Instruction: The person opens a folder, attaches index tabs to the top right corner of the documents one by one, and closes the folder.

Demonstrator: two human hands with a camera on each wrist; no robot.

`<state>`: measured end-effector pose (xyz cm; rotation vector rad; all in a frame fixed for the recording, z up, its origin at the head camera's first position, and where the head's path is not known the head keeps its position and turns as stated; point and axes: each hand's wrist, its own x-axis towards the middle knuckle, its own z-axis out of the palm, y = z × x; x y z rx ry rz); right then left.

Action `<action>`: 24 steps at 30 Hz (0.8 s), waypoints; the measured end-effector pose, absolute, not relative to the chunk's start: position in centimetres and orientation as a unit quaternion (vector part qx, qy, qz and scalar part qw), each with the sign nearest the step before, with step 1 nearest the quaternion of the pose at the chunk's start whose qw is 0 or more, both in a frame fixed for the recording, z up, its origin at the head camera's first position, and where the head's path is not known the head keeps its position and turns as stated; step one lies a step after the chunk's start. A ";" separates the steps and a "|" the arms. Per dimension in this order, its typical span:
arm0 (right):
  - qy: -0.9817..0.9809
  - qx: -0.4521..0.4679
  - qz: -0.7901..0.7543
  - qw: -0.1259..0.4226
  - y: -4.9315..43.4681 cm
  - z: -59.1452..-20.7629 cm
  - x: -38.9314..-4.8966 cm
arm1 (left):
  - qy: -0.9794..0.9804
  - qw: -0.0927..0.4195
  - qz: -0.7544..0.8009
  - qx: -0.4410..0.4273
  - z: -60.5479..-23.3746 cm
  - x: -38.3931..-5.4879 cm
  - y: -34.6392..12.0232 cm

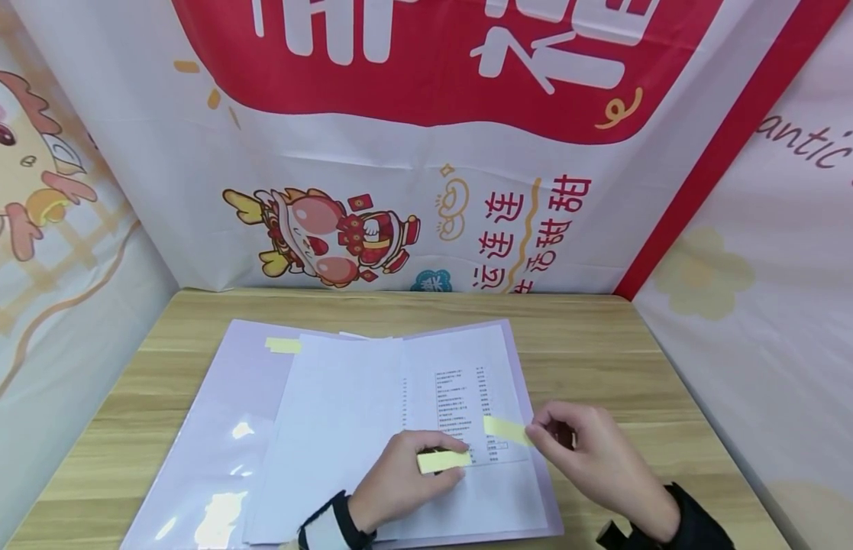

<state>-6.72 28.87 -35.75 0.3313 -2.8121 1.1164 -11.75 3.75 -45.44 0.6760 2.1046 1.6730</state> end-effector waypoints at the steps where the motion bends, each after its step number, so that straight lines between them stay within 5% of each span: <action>1: -0.924 0.107 0.365 0.046 28.9 -35.7 -6.7 | 0.748 0.187 0.590 0.241 -45.5 -11.6 3.7; 15: -0.919 0.111 0.379 0.005 28.5 -36.2 -6.8 | 0.695 0.298 0.594 0.274 -47.2 -8.3 3.4; 24: -0.920 0.110 0.376 -0.015 28.3 -36.4 -6.9 | 0.665 0.318 0.584 0.341 -48.3 -7.5 3.4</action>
